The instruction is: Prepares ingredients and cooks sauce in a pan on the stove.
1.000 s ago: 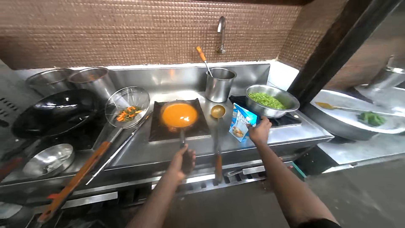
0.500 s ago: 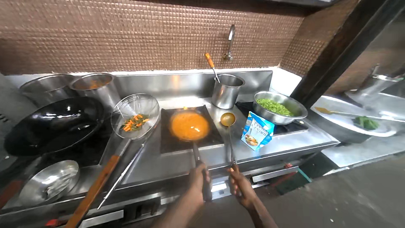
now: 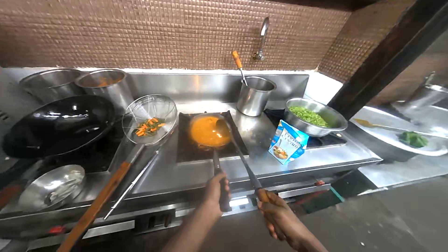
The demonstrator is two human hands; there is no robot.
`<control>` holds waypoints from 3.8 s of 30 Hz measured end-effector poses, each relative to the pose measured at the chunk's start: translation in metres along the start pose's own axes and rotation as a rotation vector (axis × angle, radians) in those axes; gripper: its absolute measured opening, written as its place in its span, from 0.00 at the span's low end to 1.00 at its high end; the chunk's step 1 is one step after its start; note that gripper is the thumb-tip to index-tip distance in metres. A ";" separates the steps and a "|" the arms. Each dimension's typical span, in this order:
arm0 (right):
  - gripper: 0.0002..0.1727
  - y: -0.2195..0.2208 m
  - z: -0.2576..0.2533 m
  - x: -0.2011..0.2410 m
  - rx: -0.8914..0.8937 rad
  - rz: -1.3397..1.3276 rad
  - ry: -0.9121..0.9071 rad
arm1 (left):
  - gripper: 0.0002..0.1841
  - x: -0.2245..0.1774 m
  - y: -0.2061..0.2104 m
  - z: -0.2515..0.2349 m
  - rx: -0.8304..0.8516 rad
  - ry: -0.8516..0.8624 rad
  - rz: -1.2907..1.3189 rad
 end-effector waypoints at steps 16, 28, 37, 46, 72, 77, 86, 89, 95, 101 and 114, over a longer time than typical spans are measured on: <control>0.34 0.002 -0.016 0.019 -0.125 1.202 0.007 | 0.09 -0.005 0.008 -0.016 0.027 0.048 0.023; 0.31 0.011 -0.016 0.038 -0.229 1.392 0.021 | 0.08 -0.010 0.015 -0.023 0.002 0.092 -0.008; 0.34 0.007 -0.013 0.035 -0.270 1.370 0.103 | 0.09 -0.012 0.005 -0.044 -0.011 0.103 0.008; 0.34 -0.001 -0.044 0.047 -0.304 1.392 0.129 | 0.08 -0.003 0.010 -0.027 -0.043 0.099 -0.054; 0.32 0.005 -0.012 0.038 -0.258 1.379 0.111 | 0.08 -0.013 0.016 -0.057 0.021 0.105 -0.004; 0.30 0.005 -0.059 0.061 -0.251 1.428 0.087 | 0.07 0.007 0.033 -0.010 -0.048 0.082 -0.025; 0.28 0.012 -0.031 0.057 -0.237 1.421 0.075 | 0.07 0.000 0.036 -0.026 -0.009 0.085 -0.034; 0.30 0.006 -0.051 0.058 -0.282 1.417 0.108 | 0.08 0.011 0.038 -0.008 -0.041 0.077 -0.028; 0.30 -0.016 -0.016 0.023 -0.150 0.909 0.042 | 0.07 -0.008 0.019 -0.053 0.006 0.111 -0.003; 0.28 -0.029 -0.070 0.049 -0.175 0.745 0.014 | 0.07 0.001 0.013 -0.027 0.000 0.080 -0.004; 0.35 -0.035 -0.076 0.090 -0.312 1.747 0.007 | 0.06 -0.004 0.008 -0.006 0.047 0.047 -0.035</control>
Point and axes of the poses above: each hand's wrist, its own z-axis away from the middle knuckle, its own y-axis out of the palm, x = y × z, the point moved 10 cm from there along -z, towards the middle knuckle, and after that the axes turned 5 degrees about x, right-handed, at the moved point
